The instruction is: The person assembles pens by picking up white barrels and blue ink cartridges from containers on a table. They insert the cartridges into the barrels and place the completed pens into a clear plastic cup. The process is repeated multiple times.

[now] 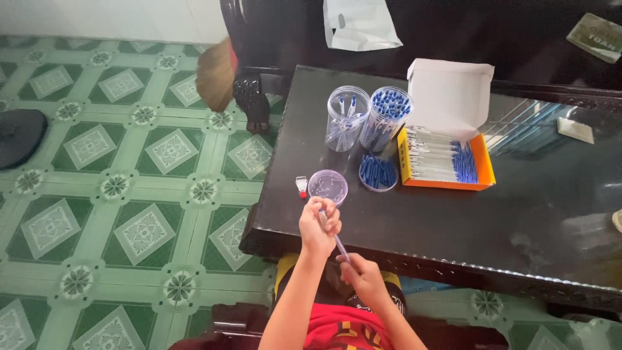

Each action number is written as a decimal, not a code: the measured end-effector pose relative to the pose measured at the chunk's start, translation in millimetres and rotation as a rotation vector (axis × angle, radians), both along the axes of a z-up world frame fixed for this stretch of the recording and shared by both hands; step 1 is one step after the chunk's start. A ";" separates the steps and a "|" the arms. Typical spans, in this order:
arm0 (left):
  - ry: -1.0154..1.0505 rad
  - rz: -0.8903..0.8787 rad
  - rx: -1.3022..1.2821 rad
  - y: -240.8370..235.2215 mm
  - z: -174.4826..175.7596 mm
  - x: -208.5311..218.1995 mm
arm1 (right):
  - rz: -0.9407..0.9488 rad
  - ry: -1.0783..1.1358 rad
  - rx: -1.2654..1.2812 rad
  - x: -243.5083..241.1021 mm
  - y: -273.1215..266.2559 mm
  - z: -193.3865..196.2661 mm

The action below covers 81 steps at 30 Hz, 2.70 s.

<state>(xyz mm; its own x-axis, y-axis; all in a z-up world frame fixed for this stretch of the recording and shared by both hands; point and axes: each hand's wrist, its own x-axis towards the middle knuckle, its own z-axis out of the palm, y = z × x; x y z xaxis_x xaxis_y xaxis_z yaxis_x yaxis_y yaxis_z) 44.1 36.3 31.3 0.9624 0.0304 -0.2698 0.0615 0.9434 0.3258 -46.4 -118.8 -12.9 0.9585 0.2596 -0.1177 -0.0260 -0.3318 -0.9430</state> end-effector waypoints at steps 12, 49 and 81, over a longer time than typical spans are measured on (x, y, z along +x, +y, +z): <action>-0.052 -0.076 0.476 -46.4 4.2 -22.8 | -0.088 -0.099 -0.166 51.8 -15.2 48.8; 0.536 -0.190 0.989 37.5 -112.5 -87.8 | -0.691 -0.633 -0.445 307.1 -150.2 12.3; 0.692 -0.306 1.139 31.6 -166.6 -82.9 | -0.511 -0.401 -0.900 315.2 -200.7 -32.5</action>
